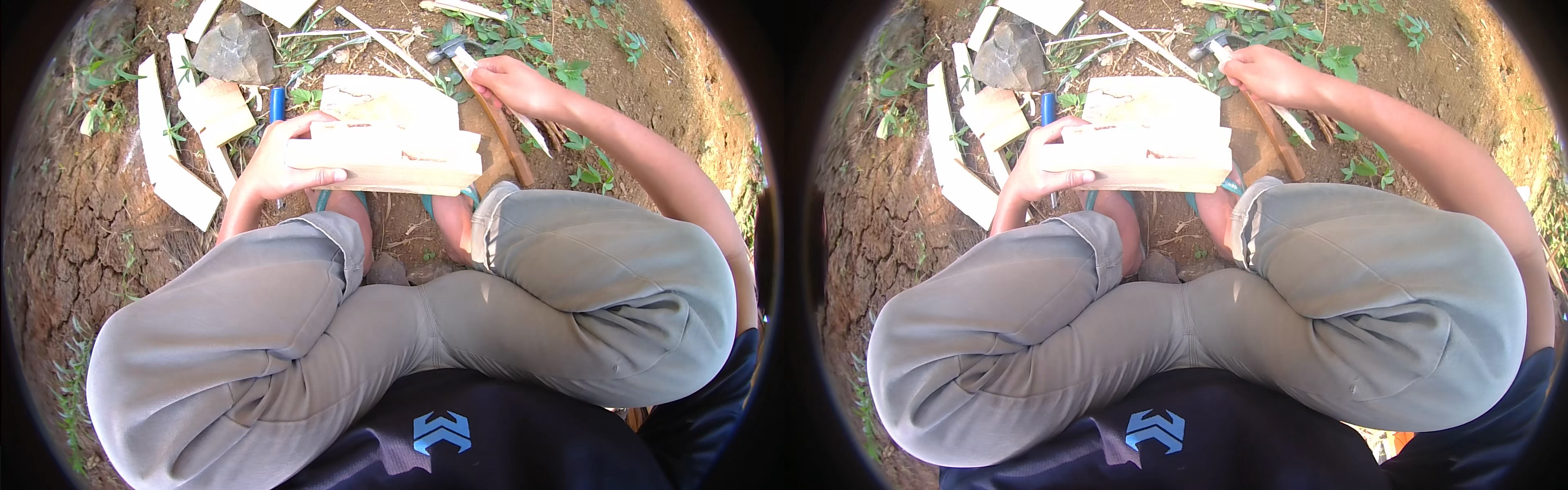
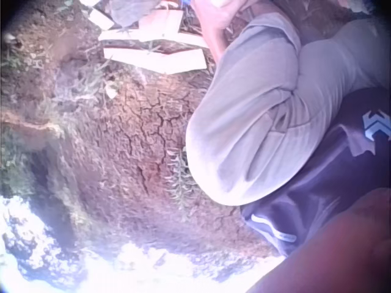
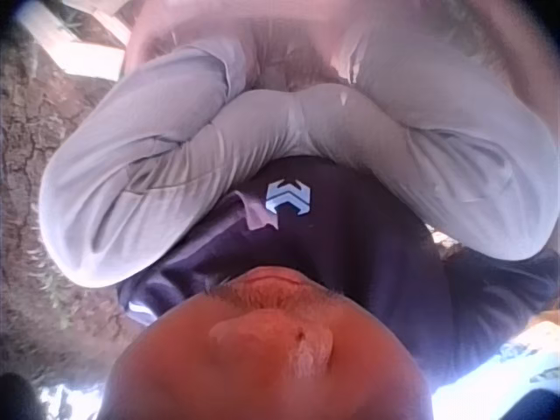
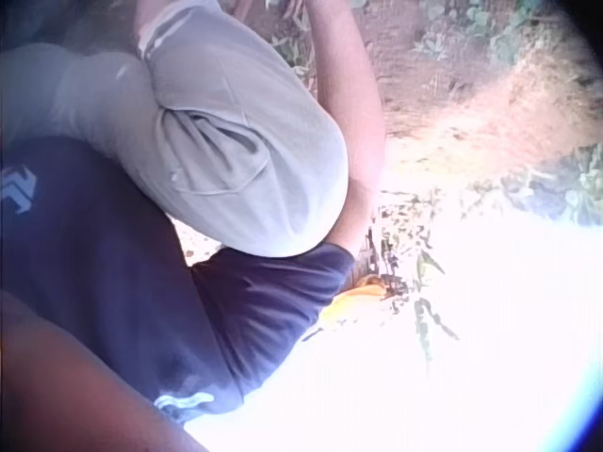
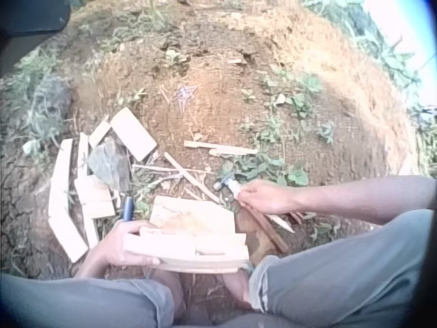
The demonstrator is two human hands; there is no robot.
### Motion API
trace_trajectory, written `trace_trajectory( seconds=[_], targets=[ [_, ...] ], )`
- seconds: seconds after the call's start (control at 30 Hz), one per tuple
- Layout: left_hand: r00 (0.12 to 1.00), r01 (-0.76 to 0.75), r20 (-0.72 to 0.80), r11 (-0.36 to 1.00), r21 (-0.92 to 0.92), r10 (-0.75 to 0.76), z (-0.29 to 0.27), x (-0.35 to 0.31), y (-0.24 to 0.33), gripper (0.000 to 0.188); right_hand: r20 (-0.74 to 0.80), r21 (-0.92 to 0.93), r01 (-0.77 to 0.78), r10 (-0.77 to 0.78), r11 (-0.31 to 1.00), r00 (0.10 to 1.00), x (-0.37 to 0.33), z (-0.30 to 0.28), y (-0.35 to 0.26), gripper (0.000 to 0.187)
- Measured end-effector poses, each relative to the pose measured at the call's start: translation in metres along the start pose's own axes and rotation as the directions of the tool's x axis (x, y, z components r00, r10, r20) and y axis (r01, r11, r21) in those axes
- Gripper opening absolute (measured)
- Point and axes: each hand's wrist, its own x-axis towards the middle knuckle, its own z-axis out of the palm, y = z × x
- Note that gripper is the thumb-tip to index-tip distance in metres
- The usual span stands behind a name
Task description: The person chisels a groove into a wooden block, test-fits a thin plank into the slot, and uses a hammer to assist the chiseling.
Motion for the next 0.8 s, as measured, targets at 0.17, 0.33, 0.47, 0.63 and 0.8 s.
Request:
trace_trajectory(
  seconds=[0.17, 0.33, 0.47, 0.63, 0.8],
  targets=[
    [0.999, 0.041, -0.013, 0.999, 0.036, -0.041, -0.001, -0.005, -0.006, 0.064, -0.071, -0.155, -0.029, 0.018, 0.987, 0.997, 0.004, -0.014, -0.003, 0.036],
    [0.999, 0.036, -0.005, 0.999, 0.016, -0.036, -0.001, -0.002, -0.003, 0.061, -0.034, -0.182, -0.076, 0.07, 0.98, 0.997, 0.014, -0.025, 0.006, 0.031],
    [0.999, 0.031, -0.011, 0.999, 0.023, -0.031, 0.0, -0.002, -0.004, 0.059, 0.017, -0.207, 0.078, -0.076, 0.975, 0.997, 0.01, -0.023, 0.006, 0.032],
    [0.999, 0.046, -0.009, 0.999, 0.024, -0.046, 0.0, -0.002, -0.001, 0.059, 0.106, -0.164, 0.0, 0.018, 0.986, 0.994, -0.002, -0.021, -0.009, 0.046],
    [0.999, 0.031, -0.018, 0.999, 0.039, -0.031, 0.0, -0.003, -0.003, 0.062, 0.224, -0.147, -0.102, 0.133, 0.984, 0.965, -0.006, -0.014, -0.006, 0.04]
  ],
)
